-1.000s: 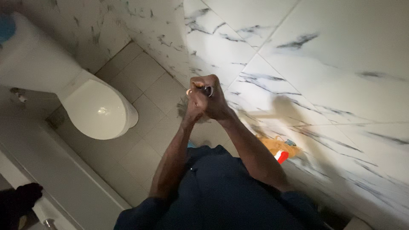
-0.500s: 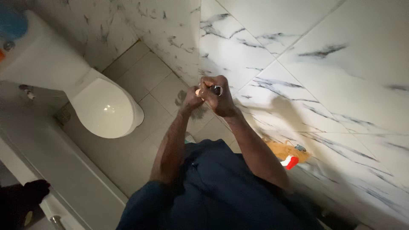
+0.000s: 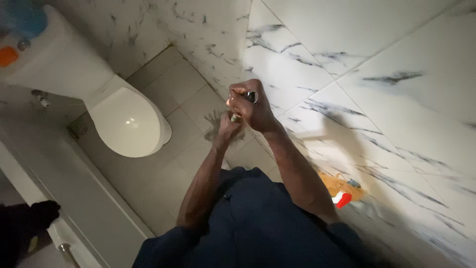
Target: The person attaches a mop head to a pole, submerses the mop in a bucket containing water, wrings out the mop head by hand, and wipes the tiled floor.
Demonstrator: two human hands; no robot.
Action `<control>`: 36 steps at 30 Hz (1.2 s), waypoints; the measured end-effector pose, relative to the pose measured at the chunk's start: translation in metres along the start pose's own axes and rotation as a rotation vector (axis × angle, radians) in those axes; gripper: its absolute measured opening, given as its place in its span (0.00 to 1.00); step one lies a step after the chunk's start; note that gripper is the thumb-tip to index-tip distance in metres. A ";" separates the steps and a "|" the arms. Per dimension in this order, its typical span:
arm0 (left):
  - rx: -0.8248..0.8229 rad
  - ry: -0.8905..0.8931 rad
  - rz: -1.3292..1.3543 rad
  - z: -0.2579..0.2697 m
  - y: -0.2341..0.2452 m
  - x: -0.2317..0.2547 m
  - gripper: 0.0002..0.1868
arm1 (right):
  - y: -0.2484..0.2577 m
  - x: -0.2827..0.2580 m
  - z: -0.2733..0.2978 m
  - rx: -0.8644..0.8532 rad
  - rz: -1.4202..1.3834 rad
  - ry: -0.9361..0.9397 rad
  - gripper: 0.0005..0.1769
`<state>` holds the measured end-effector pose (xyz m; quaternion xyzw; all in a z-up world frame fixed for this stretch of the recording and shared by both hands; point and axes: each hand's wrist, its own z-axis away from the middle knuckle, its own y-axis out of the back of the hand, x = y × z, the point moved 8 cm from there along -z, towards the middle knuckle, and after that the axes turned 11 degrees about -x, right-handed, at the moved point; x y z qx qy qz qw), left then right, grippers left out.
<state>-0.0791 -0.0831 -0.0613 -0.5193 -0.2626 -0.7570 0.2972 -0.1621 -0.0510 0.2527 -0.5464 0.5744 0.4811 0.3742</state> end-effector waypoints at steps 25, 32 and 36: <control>0.008 -0.328 0.009 -0.038 0.078 0.020 0.27 | -0.051 -0.001 -0.054 -0.013 0.416 0.443 0.12; 0.065 0.015 -0.083 -0.020 0.079 -0.022 0.22 | -0.048 0.021 -0.079 -0.127 -0.186 -0.060 0.21; 0.046 0.284 -0.163 -0.015 0.082 -0.038 0.23 | -0.056 0.010 -0.087 -0.136 0.074 0.105 0.19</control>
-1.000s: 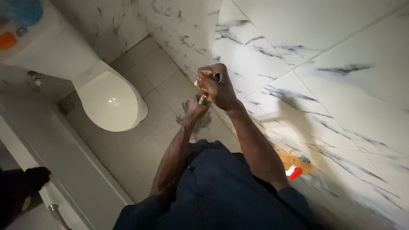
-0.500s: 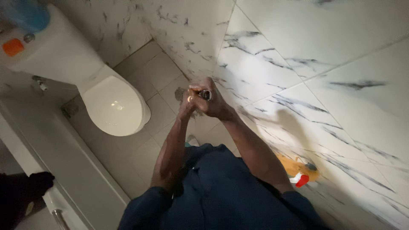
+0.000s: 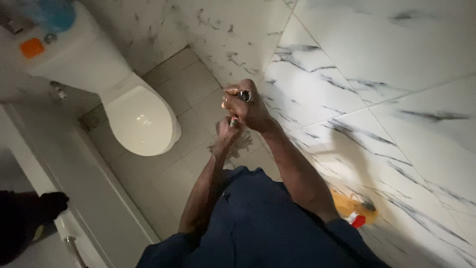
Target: The person attaches a mop head to a pole, submerses the mop in a bucket containing water, wrings out the mop head by hand, and wipes the tiled floor.
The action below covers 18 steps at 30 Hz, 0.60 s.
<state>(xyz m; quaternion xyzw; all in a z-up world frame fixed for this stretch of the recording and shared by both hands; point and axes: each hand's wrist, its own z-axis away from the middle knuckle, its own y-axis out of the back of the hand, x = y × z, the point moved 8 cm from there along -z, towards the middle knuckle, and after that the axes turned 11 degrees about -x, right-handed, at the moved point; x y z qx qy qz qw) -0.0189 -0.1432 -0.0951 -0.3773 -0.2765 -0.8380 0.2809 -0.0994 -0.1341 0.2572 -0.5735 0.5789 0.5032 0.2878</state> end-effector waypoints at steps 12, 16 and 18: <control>0.043 -0.562 0.189 -0.012 0.059 0.037 0.27 | -0.029 0.059 0.007 0.056 -0.145 0.002 0.14; 0.068 -0.594 0.199 -0.006 0.065 0.039 0.29 | -0.047 0.061 0.000 -0.090 0.423 0.149 0.15; 0.081 -0.611 0.201 -0.002 0.065 0.043 0.31 | -0.056 0.092 0.000 -0.199 0.228 -0.206 0.21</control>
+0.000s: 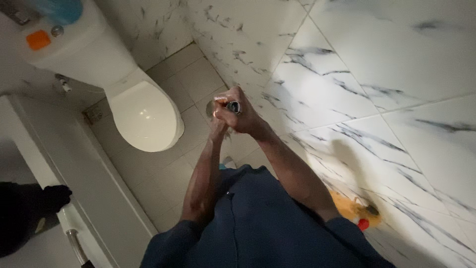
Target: The person attaches a mop head to a pole, submerses the mop in a bucket containing water, wrings out the mop head by hand, and wipes the tiled floor.
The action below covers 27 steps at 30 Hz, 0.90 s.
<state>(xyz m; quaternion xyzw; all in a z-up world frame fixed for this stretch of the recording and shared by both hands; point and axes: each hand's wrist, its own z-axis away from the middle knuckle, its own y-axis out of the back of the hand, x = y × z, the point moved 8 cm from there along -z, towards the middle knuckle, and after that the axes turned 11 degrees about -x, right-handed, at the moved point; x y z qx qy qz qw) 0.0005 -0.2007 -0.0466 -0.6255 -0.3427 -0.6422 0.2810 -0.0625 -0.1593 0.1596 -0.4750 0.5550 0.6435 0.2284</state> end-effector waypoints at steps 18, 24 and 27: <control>-0.116 0.324 -0.206 0.051 0.035 0.053 0.33 | 0.055 -0.146 -0.027 0.359 -0.378 0.403 0.18; 0.086 0.214 -0.120 0.034 0.047 0.096 0.25 | 0.080 -0.212 -0.035 0.430 -0.432 0.712 0.12; 0.087 0.110 -0.205 0.024 0.053 0.122 0.24 | 0.106 -0.250 -0.040 0.188 -0.549 0.785 0.19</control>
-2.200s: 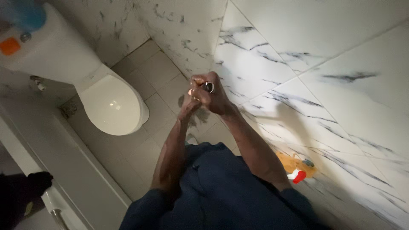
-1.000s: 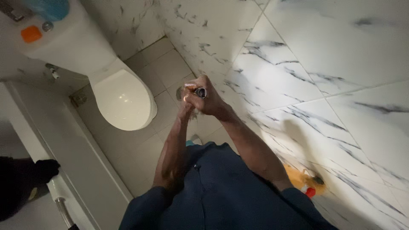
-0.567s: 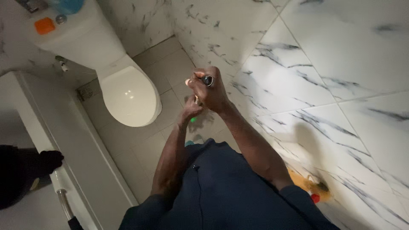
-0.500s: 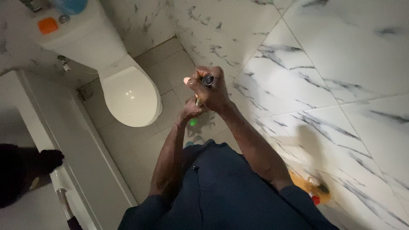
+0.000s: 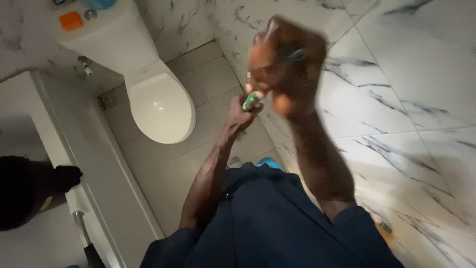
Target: The person attaches a mop head to a pole, submerses the mop in a bucket containing water, wrings out the mop head by hand, and wipes the tiled floor.
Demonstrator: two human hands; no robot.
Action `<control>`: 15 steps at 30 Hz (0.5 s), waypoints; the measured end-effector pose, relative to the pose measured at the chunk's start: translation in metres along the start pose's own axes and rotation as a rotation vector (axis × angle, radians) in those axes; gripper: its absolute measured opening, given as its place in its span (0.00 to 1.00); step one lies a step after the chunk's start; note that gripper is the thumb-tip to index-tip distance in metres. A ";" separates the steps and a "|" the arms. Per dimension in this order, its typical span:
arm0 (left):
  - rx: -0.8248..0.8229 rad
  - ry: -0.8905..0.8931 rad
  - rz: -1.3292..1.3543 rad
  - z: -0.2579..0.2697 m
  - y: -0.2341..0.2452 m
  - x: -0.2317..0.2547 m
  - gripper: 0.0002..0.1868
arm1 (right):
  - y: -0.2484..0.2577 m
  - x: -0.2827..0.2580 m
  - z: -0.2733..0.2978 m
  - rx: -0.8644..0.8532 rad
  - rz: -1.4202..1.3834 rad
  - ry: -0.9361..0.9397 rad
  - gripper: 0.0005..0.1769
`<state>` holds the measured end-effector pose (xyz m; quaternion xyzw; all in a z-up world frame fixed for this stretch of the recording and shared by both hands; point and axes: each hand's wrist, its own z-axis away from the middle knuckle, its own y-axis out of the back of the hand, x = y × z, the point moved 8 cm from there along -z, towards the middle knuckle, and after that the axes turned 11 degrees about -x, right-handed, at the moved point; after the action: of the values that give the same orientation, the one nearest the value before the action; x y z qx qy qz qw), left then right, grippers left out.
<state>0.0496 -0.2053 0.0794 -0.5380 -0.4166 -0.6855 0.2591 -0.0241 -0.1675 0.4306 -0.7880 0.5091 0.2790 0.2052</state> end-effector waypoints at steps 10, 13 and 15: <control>-0.040 0.138 0.128 0.011 0.008 -0.049 0.22 | 0.030 0.143 0.111 0.114 -0.355 -0.293 0.16; -0.006 0.212 -0.002 0.021 -0.014 -0.111 0.22 | 0.025 0.206 0.182 0.278 -0.307 -0.671 0.23; 0.083 0.096 0.062 0.023 -0.014 -0.128 0.20 | -0.001 0.169 0.164 -0.123 0.140 -0.249 0.28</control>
<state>0.0867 -0.1905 -0.0452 -0.5059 -0.4150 -0.6842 0.3220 -0.0059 -0.1837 0.1958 -0.7209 0.5152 0.4189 0.1984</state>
